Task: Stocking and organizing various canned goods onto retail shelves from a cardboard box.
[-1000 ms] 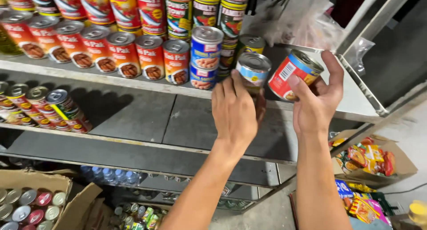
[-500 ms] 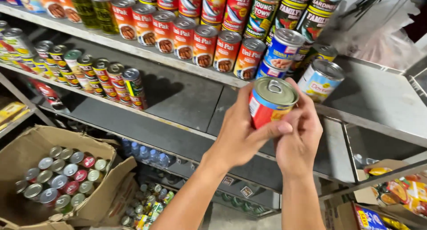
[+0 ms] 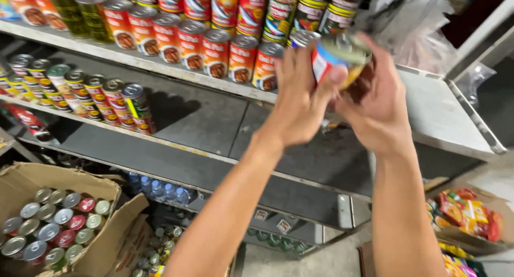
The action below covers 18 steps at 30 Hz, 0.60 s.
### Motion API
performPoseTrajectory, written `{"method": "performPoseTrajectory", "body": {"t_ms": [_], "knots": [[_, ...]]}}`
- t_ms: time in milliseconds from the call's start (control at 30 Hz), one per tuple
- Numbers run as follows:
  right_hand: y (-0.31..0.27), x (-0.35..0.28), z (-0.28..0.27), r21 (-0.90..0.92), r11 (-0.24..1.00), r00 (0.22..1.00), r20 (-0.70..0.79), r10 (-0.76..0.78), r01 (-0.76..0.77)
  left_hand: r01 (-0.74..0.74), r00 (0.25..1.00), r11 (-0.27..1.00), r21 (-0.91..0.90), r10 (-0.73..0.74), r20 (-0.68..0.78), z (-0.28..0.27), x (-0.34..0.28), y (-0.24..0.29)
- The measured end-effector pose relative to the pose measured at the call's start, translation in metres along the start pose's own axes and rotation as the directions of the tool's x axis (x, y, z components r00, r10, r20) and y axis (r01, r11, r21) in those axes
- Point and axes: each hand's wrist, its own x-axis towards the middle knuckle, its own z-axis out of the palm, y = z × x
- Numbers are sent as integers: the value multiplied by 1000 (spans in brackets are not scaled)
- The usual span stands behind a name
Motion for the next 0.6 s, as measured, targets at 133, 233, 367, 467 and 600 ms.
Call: {"method": "performPoseTrajectory", "body": {"t_ms": [133, 233, 367, 467, 600], "knots": [[-1, 40, -3, -54, 998, 991, -129, 28, -35, -35, 999, 988, 150, 36, -4, -2, 46, -17], [37, 63, -12, -107, 994, 991, -128, 25, -39, -44, 998, 999, -19, 45, 36, -12, 76, -36], [75, 79, -11, -149, 982, 987, -99, -129, 113, 54, 992, 998, -39, -49, 113, -23, 88, -40], [80, 83, -3, -170, 982, 983, -143, -113, 88, -34, 998, 999, -4, 34, 56, -16, 87, -61], [87, 86, -3, -106, 994, 979, -199, -51, 30, -34, 999, 999, 22, 33, 41, -16, 85, -54]]}}
